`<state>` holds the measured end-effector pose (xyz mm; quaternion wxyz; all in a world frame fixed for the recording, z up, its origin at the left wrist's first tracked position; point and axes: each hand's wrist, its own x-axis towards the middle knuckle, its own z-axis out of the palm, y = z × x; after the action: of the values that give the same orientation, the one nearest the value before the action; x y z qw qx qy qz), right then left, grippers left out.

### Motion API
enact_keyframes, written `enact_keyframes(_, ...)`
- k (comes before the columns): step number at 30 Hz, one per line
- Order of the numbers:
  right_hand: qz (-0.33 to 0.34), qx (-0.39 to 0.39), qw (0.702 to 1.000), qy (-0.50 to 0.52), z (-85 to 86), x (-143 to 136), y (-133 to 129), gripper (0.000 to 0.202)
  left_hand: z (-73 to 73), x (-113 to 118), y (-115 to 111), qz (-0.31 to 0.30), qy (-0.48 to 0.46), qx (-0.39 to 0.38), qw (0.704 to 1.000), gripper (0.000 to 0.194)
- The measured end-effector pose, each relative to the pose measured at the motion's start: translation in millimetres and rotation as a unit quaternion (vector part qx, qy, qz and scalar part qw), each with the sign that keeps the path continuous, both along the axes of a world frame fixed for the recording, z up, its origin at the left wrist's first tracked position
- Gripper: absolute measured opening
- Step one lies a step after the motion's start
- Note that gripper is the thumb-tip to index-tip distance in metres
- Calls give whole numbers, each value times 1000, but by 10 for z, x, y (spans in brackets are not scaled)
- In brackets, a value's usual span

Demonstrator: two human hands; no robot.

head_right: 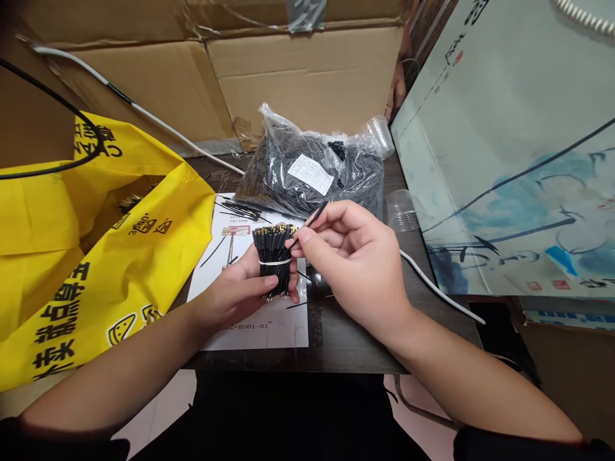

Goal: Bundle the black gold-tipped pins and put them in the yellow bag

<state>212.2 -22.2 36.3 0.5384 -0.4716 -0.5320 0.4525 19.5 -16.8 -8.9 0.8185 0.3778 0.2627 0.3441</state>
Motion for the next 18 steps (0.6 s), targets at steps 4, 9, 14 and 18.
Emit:
enact_keyframes(4,-32,28,997,-72,33,-87,10,8,-44,-17,-1,-1,26,34,999,66)
enact_keyframes(9,-43,44,992,-114,46,-115,12,6,-77,-41,11,-13,47,62,997,85)
enact_keyframes(14,-57,69,989,-118,83,-146,-21,8,-96,-58,-1,-13,43,52,998,88)
enact_keyframes(18,-42,69,983,-164,60,-168,-12,7,-97,-59,-7,-16,52,63,997,83)
